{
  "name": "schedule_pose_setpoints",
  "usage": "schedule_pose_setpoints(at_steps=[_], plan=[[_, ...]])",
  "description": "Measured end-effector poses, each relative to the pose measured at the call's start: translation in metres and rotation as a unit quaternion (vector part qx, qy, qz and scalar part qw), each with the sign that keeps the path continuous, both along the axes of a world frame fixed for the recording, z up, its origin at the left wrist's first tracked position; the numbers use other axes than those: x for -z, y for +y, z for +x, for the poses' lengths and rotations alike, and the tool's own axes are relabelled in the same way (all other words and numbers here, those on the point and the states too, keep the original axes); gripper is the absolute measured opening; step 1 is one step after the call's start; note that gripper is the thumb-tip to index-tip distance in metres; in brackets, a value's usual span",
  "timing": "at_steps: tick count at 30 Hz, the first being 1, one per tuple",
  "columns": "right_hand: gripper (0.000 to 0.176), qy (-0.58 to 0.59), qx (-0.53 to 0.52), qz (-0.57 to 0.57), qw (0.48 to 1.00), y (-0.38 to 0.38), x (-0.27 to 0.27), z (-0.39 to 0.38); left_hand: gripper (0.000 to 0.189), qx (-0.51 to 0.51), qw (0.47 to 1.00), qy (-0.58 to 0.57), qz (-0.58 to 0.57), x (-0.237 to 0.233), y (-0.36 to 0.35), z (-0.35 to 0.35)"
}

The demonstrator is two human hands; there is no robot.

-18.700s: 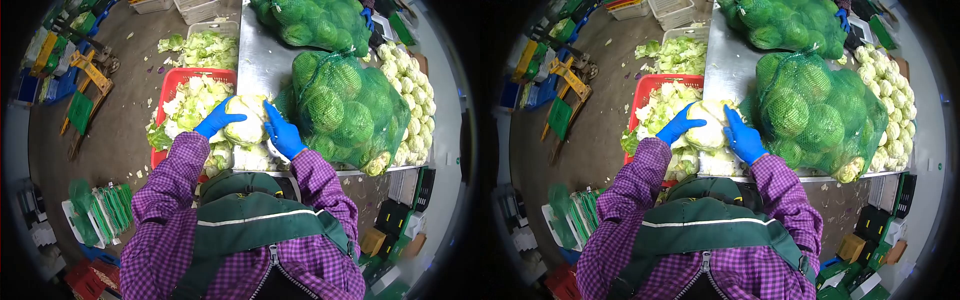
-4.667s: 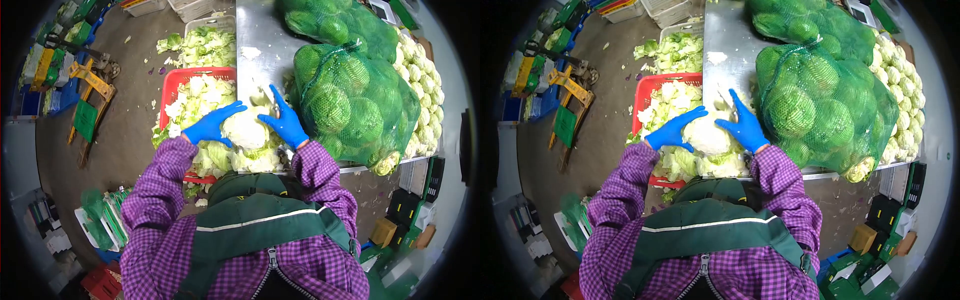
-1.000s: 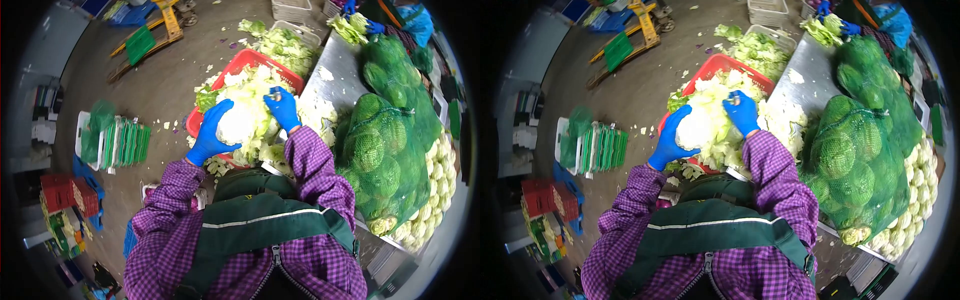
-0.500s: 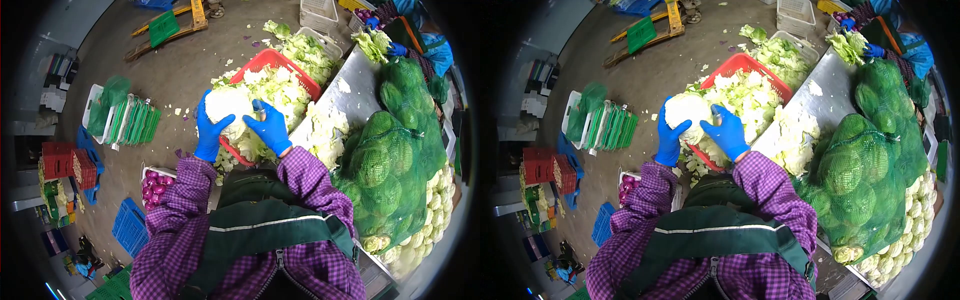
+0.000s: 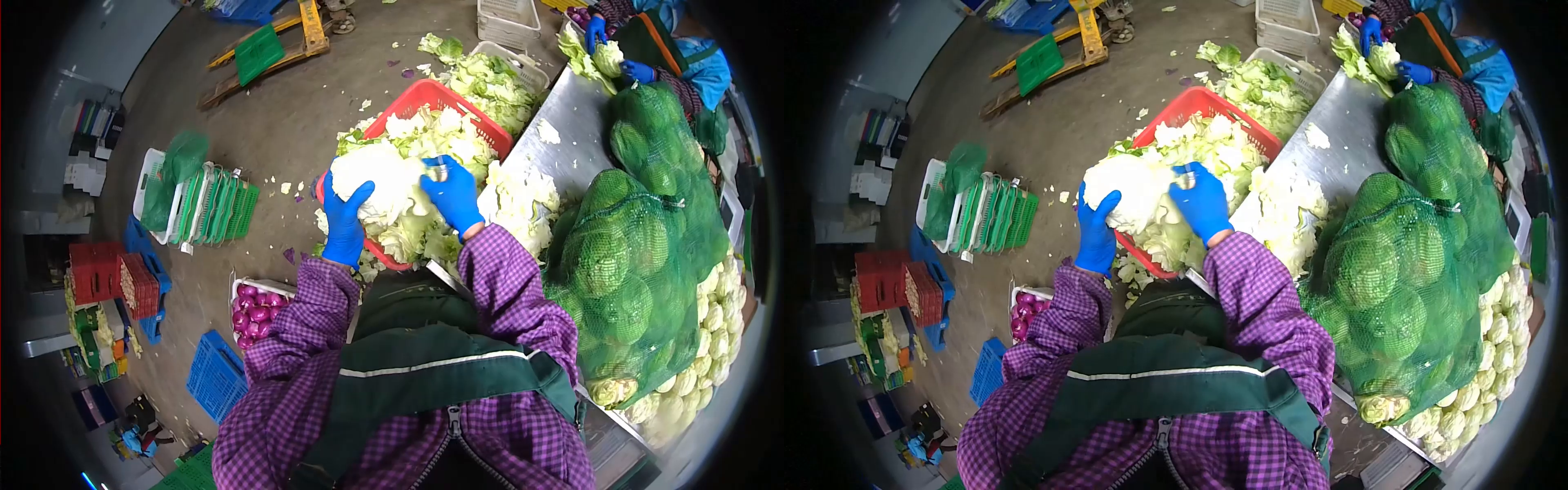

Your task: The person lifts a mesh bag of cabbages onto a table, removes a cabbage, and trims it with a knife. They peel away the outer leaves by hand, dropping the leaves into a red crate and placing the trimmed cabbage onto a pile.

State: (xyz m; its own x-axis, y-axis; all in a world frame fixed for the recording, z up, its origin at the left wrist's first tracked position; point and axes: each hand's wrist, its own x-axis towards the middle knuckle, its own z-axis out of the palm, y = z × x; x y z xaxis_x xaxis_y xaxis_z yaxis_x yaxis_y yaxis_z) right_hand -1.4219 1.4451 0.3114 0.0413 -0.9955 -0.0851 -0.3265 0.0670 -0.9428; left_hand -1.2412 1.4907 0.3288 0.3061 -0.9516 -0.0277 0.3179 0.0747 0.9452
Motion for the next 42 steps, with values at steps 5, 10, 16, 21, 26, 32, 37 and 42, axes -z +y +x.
schedule_pose_setpoints(at_steps=[5, 10, 16, 21, 26, 32, 37, 42], plan=[[0.064, -0.038, 0.017, -0.008, 0.999, 0.000, 0.022, -0.036, 0.063, 0.038, 0.989, 0.143, 0.009, -0.003, -0.005, 0.003], [0.068, -0.033, -0.064, -0.064, 0.995, 0.003, -0.036, -0.015, 0.070, 0.066, 0.997, 0.036, -0.007, -0.009, -0.015, -0.017], [0.030, -0.051, 0.003, -0.020, 0.999, 0.002, -0.023, -0.032, 0.073, 0.099, 0.995, 0.034, 0.001, 0.001, -0.018, -0.027], [0.025, -0.064, 0.118, 0.009, 0.991, -0.002, 0.024, -0.078, 0.064, 0.101, 0.981, 0.159, 0.041, 0.016, -0.016, -0.017], [0.081, -0.081, 0.024, 0.119, 0.989, 0.011, -0.028, -0.051, 0.052, 0.079, 0.978, 0.172, 0.083, 0.022, -0.028, -0.023], [0.041, -0.031, 0.013, -0.003, 0.999, 0.010, -0.010, -0.025, 0.050, 0.052, 0.986, 0.144, 0.059, 0.015, -0.034, -0.040], [0.016, -0.095, 0.098, 0.006, 0.991, -0.010, 0.008, -0.054, 0.055, 0.094, 0.943, 0.286, 0.142, 0.022, -0.031, -0.031], [0.038, -0.163, 0.140, 0.107, 0.971, -0.007, -0.005, -0.074, 0.052, 0.159, 0.881, 0.435, 0.100, 0.009, -0.029, -0.032]])
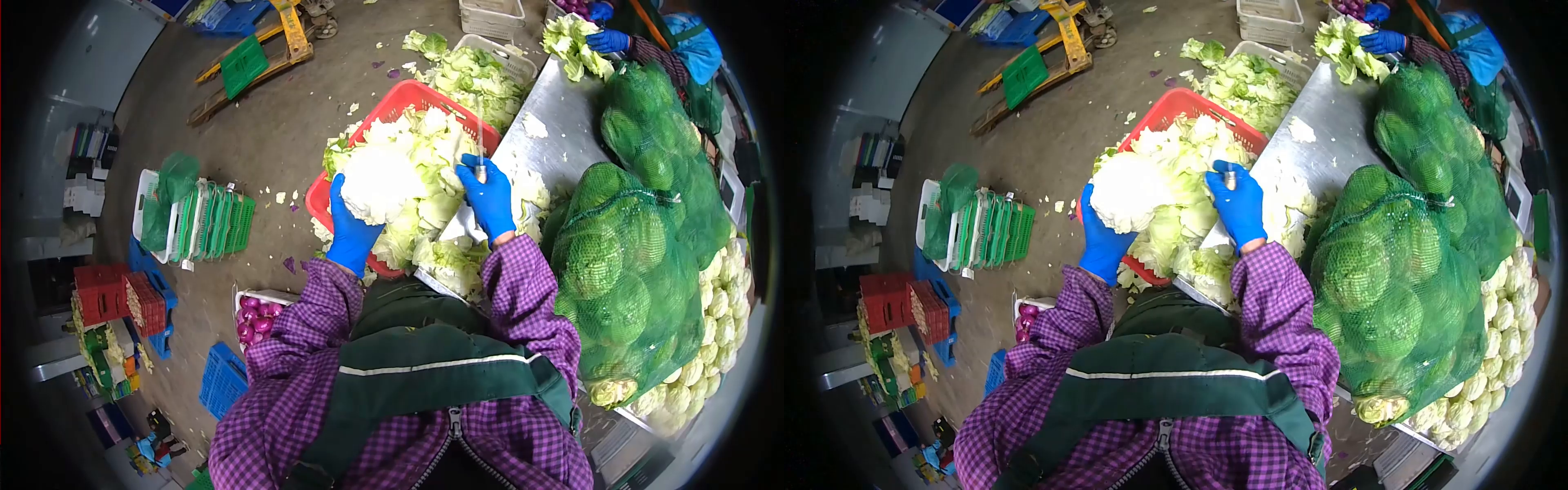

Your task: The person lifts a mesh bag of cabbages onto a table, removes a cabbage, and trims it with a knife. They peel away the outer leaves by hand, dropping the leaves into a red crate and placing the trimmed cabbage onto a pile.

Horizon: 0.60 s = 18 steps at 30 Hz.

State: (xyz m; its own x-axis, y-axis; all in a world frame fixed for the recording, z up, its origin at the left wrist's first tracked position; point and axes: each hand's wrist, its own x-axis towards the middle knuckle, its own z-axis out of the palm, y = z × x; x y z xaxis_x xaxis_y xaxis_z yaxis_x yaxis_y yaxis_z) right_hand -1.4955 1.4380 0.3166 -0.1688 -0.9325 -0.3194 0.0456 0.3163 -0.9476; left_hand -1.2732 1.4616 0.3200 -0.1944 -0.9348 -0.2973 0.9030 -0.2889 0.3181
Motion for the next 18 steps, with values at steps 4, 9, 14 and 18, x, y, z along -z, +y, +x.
schedule_pose_setpoints(at_steps=[4, 9, 14, 18], plan=[[0.086, 0.134, -0.123, -0.146, 0.972, 0.023, -0.022, 0.039, 0.050, -0.002, 0.994, -0.071, -0.080, 0.007, 0.002, -0.003], [0.057, 0.212, -0.071, -0.215, 0.951, 0.030, -0.016, 0.068, 0.049, -0.063, 0.996, -0.060, 0.000, 0.009, -0.007, -0.015], [0.017, -0.024, -0.003, -0.058, 0.998, 0.006, -0.010, 0.021, 0.058, -0.059, 0.996, -0.056, 0.033, -0.010, -0.008, -0.016], [0.042, 0.005, -0.008, -0.005, 1.000, 0.007, -0.001, 0.000, 0.057, -0.046, 0.999, 0.013, 0.020, -0.023, -0.005, -0.008]])
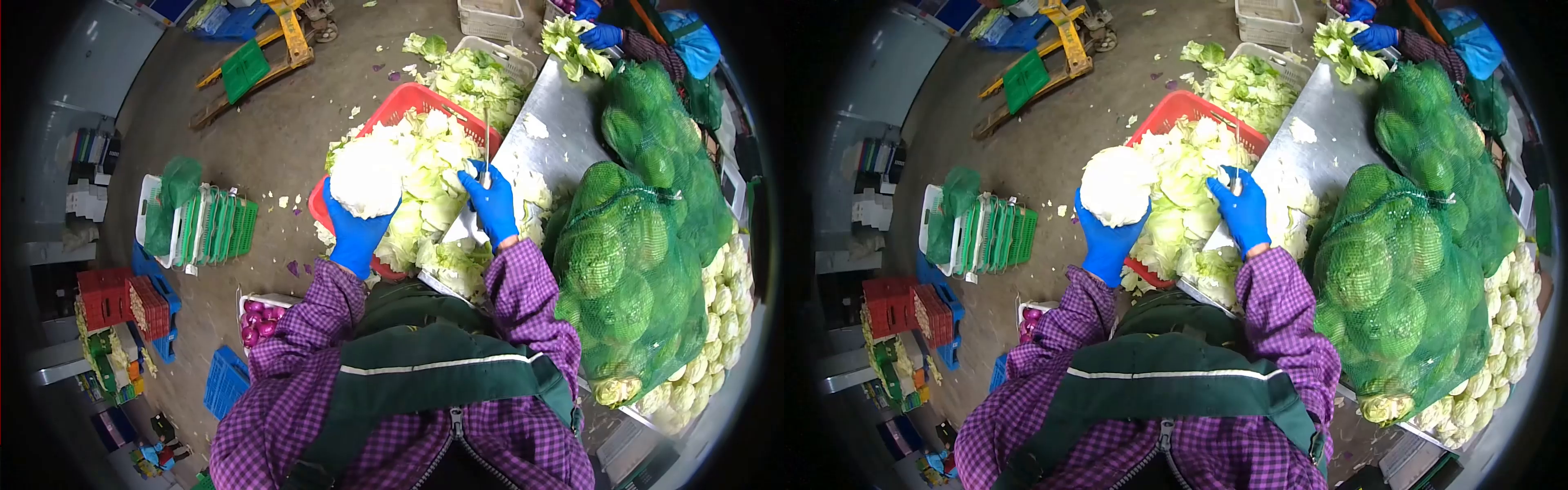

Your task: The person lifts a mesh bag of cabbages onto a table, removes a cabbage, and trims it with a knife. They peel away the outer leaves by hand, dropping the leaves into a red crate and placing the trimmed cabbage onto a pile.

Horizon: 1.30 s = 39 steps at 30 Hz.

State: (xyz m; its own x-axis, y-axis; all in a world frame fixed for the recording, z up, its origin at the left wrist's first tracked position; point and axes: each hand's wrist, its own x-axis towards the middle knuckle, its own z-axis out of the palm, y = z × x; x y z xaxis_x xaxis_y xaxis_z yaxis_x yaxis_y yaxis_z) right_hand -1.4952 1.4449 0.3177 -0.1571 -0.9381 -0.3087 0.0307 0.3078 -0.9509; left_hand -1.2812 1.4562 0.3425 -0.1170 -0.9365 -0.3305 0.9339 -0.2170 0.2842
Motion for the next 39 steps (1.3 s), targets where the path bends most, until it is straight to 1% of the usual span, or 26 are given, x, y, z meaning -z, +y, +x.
schedule_pose_setpoints(at_steps=[1, 2, 4, 5, 6, 7, 8, 10, 11, 12, 14, 16, 18, 20, 22, 23, 24, 25, 26, 28, 29, 30, 33, 36, 37, 39], plan=[[0.054, 0.011, -0.021, 0.012, 1.000, 0.003, -0.002, 0.002, 0.057, 0.003, 1.000, 0.015, -0.001, -0.001, 0.000, 0.001], [0.074, -0.005, -0.036, -0.141, 0.989, 0.005, -0.002, 0.015, 0.057, 0.002, 1.000, 0.015, 0.002, 0.001, 0.002, 0.002], [0.075, 0.018, -0.074, -0.215, 0.974, 0.017, -0.023, 0.034, 0.057, 0.014, 0.979, -0.146, -0.139, 0.002, 0.006, 0.000], [0.070, 0.055, -0.098, -0.236, 0.965, 0.016, -0.037, 0.040, 0.057, 0.015, 0.979, -0.146, -0.141, 0.000, 0.004, -0.002], [0.065, 0.091, -0.121, -0.256, 0.955, 0.015, -0.046, 0.045, 0.056, 0.023, 0.994, -0.073, -0.079, -0.003, 0.002, -0.004], [0.044, 0.022, -0.083, -0.298, 0.951, 0.009, -0.039, 0.054, 0.055, 0.031, 0.999, 0.001, -0.016, -0.005, 0.000, -0.004], [0.044, 0.022, -0.083, -0.299, 0.950, 0.006, -0.034, 0.051, 0.055, 0.031, 0.999, 0.000, -0.017, -0.004, 0.003, -0.005], [0.023, -0.047, -0.015, -0.120, 0.992, 0.002, -0.034, 0.036, 0.055, 0.034, 0.990, -0.079, -0.112, 0.002, 0.012, -0.003], [0.015, -0.086, 0.008, -0.112, 0.990, 0.000, -0.036, 0.029, 0.055, 0.033, 0.990, -0.078, -0.112, 0.008, 0.013, 0.001], [0.015, -0.049, 0.027, -0.105, 0.993, -0.003, -0.030, 0.023, 0.059, 0.052, 0.993, -0.045, -0.097, 0.014, 0.013, 0.007], [0.016, -0.057, 0.024, -0.080, 0.995, -0.002, -0.023, 0.019, 0.062, 0.071, 0.994, -0.011, -0.082, 0.013, 0.013, 0.008], [0.016, -0.066, 0.017, -0.077, 0.995, 0.009, -0.030, 0.024, 0.052, 0.037, 0.986, -0.124, -0.101, 0.010, 0.017, 0.005], [0.016, -0.059, 0.012, -0.087, 0.994, 0.013, -0.035, 0.025, 0.050, 0.044, 0.989, -0.101, -0.099, 0.016, 0.020, 0.013], [0.016, -0.010, 0.068, -0.153, 0.986, 0.006, -0.031, 0.014, 0.049, 0.051, 0.991, -0.077, -0.098, 0.032, 0.019, 0.026], [0.017, 0.001, 0.074, -0.084, 0.994, 0.000, -0.044, -0.006, 0.051, 0.066, 0.965, -0.180, -0.178, 0.043, 0.016, 0.036], [0.023, -0.007, 0.037, -0.090, 0.995, 0.003, -0.051, -0.007, 0.051, 0.066, 0.965, -0.180, -0.179, 0.040, 0.016, 0.035], [0.030, -0.014, 0.001, -0.097, 0.995, 0.008, -0.057, -0.005, 0.056, 0.064, 0.960, -0.230, -0.145, 0.038, 0.017, 0.035], [0.040, 0.008, -0.032, -0.189, 0.981, 0.010, -0.046, 0.003, 0.061, 0.064, 0.952, -0.279, -0.108, 0.030, 0.018, 0.031], [0.050, 0.031, -0.065, -0.279, 0.958, 0.012, -0.046, 0.017, 0.061, 0.065, 0.952, -0.278, -0.108, 0.025, 0.017, 0.028], [0.065, 0.119, -0.165, -0.176, 0.963, 0.033, -0.068, 0.023, 0.074, 0.074, 0.983, -0.161, -0.040, 0.020, 0.016, 0.024], [0.068, 0.137, -0.146, -0.232, 0.952, 0.033, -0.070, 0.031, 0.074, 0.078, 0.983, -0.162, -0.039, 0.020, 0.015, 0.024], [0.068, 0.138, -0.143, -0.231, 0.952, 0.032, -0.073, 0.030, 0.075, 0.091, 0.978, -0.178, -0.050, 0.022, 0.014, 0.026], [0.063, 0.200, -0.233, -0.142, 0.941, 0.030, -0.088, 0.026, 0.076, 0.121, 0.974, -0.182, -0.056, 0.033, 0.014, 0.033], [0.050, 0.209, -0.255, -0.131, 0.935, 0.031, -0.083, 0.023, 0.076, 0.135, 0.975, -0.171, -0.039, 0.039, 0.017, 0.035], [0.050, 0.208, -0.255, -0.131, 0.935, 0.031, -0.072, 0.023, 0.076, 0.130, 0.975, -0.175, -0.027, 0.039, 0.018, 0.035], [0.036, 0.108, -0.144, -0.184, 0.966, 0.028, -0.046, 0.022, 0.077, 0.117, 0.970, -0.212, -0.011, 0.035, 0.021, 0.032]])
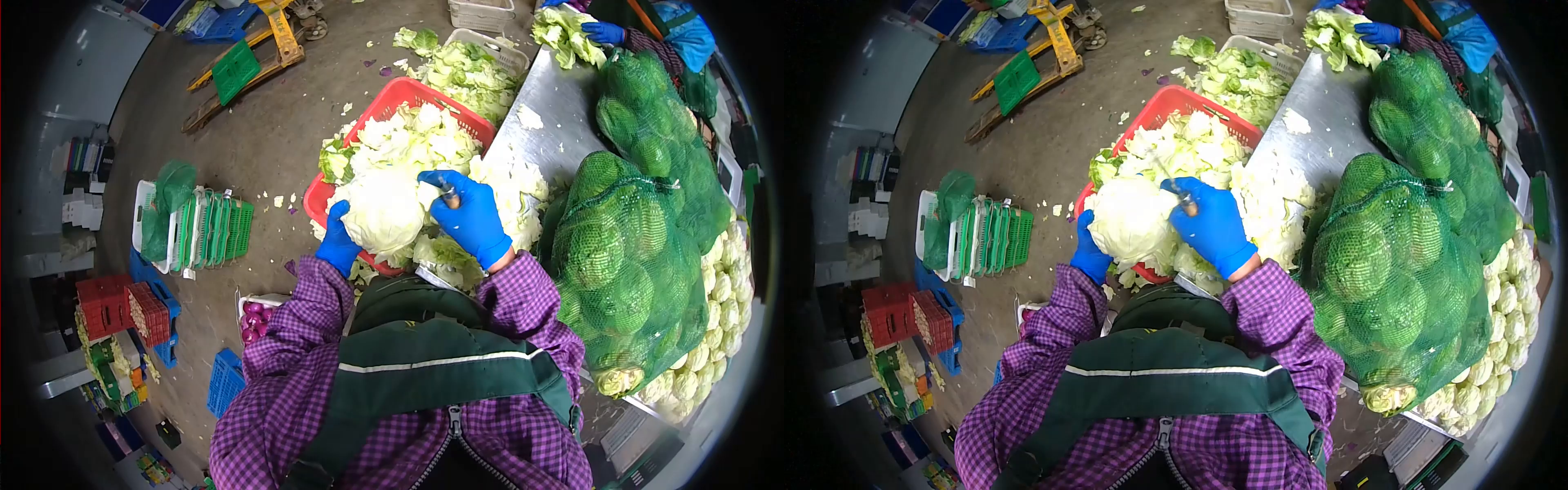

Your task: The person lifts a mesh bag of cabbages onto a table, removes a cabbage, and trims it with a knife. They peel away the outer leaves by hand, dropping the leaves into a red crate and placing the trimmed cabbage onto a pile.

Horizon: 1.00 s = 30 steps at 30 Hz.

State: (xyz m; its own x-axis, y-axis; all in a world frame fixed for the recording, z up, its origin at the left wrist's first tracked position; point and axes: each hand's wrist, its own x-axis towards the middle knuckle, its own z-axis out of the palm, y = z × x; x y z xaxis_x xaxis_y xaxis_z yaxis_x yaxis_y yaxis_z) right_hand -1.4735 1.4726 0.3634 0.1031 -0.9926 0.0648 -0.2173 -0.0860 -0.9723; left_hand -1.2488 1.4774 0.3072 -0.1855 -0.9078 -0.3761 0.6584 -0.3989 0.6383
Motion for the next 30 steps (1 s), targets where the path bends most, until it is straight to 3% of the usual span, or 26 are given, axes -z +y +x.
schedule_pose_setpoints(at_steps=[3, 5, 7, 8, 9, 10, 11, 12, 13, 14, 15, 16, 17, 19, 21, 23, 25, 26, 28, 30], plan=[[0.027, -0.063, 0.034, 0.078, 0.994, -0.003, -0.005, -0.009, 0.076, -0.008, 1.000, -0.013, 0.014, 0.012, 0.013, 0.012], [0.026, -0.164, 0.104, 0.148, 0.970, -0.013, 0.018, -0.022, 0.074, 0.003, 1.000, 0.013, 0.015, 0.052, 0.010, 0.036], [0.032, -0.143, 0.213, 0.120, 0.959, -0.016, 0.044, -0.032, 0.072, 0.066, 0.989, -0.095, -0.092, 0.109, -0.003, 0.065], [0.032, -0.143, 0.210, 0.120, 0.960, -0.016, 0.041, -0.030, 0.073, 0.111, 0.923, -0.325, -0.173, 0.060, -0.003, 0.049], [0.034, -0.164, 0.207, 0.137, 0.955, -0.011, 0.038, -0.027, 0.073, 0.107, 0.924, -0.325, -0.169, 0.068, -0.001, 0.050], [0.037, -0.184, 0.203, 0.154, 0.949, -0.004, 0.035, -0.026, 0.074, 0.086, 0.988, -0.011, -0.127, 0.081, 0.001, 0.051], [0.039, -0.148, 0.205, 0.093, 0.963, -0.005, 0.046, -0.017, 0.075, 0.060, 0.947, 0.304, -0.081, 0.057, -0.008, 0.037], [0.042, -0.189, 0.164, 0.169, 0.953, 0.002, 0.052, -0.017, 0.081, 0.098, 0.920, 0.331, -0.184, 0.034, -0.011, 0.017], [0.044, -0.229, 0.124, 0.247, 0.933, 0.008, 0.040, -0.010, 0.081, 0.103, 0.920, 0.329, -0.185, 0.026, -0.010, 0.004], [0.047, -0.254, 0.080, 0.265, 0.927, 0.011, 0.034, -0.006, 0.076, 0.023, 0.976, 0.214, -0.035, 0.024, -0.001, -0.004], [0.050, -0.275, 0.035, 0.284, 0.918, 0.015, 0.030, -0.003, 0.072, -0.059, 0.987, 0.090, 0.117, 0.022, 0.010, -0.011], [0.054, -0.275, 0.008, 0.239, 0.931, 0.017, 0.026, 0.001, 0.086, -0.015, 0.998, 0.036, 0.045, 0.017, 0.009, -0.017], [0.058, -0.255, -0.001, 0.200, 0.946, 0.017, 0.023, 0.004, 0.086, -0.011, 0.998, 0.037, 0.047, 0.011, 0.004, -0.017], [0.061, -0.207, 0.003, 0.127, 0.970, 0.015, 0.027, 0.006, 0.091, 0.147, 0.978, -0.060, -0.137, -0.005, -0.004, -0.012], [0.056, -0.191, 0.001, 0.167, 0.967, 0.017, 0.018, -0.002, 0.097, 0.163, 0.973, -0.082, -0.142, -0.020, -0.013, -0.012], [0.050, -0.175, -0.001, 0.203, 0.964, 0.016, 0.018, -0.010, 0.098, 0.176, 0.934, -0.229, -0.211, -0.022, -0.019, -0.008], [0.033, -0.161, 0.051, 0.197, 0.966, 0.015, 0.026, -0.014, 0.099, 0.183, 0.936, -0.216, -0.209, -0.024, -0.020, -0.008], [0.023, -0.222, 0.052, 0.198, 0.953, 0.016, 0.025, -0.013, 0.100, 0.192, 0.923, -0.245, -0.225, -0.024, -0.021, -0.009], [0.022, -0.213, 0.089, 0.183, 0.956, 0.018, 0.023, -0.017, 0.100, 0.202, 0.909, -0.274, -0.240, -0.022, -0.022, -0.013], [0.019, -0.206, 0.138, 0.178, 0.952, 0.019, 0.015, -0.020, 0.100, 0.181, 0.855, -0.393, -0.287, -0.016, -0.024, -0.017]])
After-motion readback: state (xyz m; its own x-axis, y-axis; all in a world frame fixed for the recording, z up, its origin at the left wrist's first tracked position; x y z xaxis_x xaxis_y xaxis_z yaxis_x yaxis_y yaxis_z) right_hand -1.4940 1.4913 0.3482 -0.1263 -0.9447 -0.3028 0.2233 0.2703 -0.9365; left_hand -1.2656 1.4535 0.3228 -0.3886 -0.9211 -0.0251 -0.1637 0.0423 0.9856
